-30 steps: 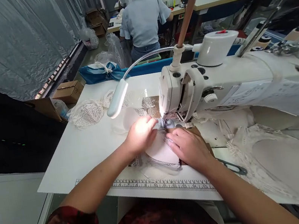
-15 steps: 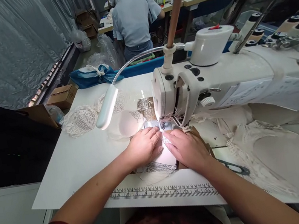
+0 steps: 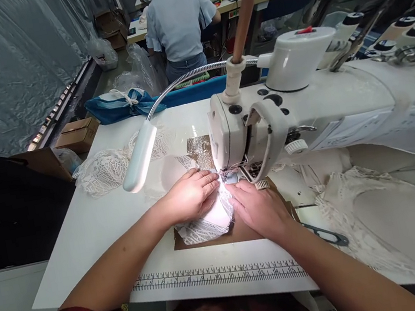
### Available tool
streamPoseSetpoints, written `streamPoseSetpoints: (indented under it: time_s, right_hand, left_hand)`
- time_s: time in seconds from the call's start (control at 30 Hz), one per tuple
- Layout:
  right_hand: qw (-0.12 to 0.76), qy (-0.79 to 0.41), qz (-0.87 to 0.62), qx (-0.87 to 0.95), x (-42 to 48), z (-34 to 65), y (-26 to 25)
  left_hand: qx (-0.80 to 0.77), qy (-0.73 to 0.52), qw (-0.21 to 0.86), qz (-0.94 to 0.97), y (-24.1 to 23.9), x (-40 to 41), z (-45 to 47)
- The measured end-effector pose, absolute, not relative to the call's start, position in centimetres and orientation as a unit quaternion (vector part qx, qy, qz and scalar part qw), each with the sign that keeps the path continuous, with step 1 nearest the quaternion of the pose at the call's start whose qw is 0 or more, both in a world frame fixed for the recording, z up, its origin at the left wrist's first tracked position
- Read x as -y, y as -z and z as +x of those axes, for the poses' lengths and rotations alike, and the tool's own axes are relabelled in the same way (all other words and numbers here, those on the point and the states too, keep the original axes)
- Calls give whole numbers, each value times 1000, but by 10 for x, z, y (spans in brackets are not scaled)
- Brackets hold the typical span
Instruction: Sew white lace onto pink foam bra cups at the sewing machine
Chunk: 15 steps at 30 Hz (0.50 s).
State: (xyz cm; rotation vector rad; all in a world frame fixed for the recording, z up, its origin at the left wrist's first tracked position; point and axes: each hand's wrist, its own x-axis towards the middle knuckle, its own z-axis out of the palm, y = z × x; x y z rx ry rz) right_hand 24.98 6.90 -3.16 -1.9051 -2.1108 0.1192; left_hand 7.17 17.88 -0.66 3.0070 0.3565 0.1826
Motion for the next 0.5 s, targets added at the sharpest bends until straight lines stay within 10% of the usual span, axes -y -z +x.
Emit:
streamPoseSetpoints:
  time_s: [0.5]
  right_hand:
    - [209,-62,-655,724,-62,260,35]
  left_hand:
    - [-63,-85,113,988,16,-166,65]
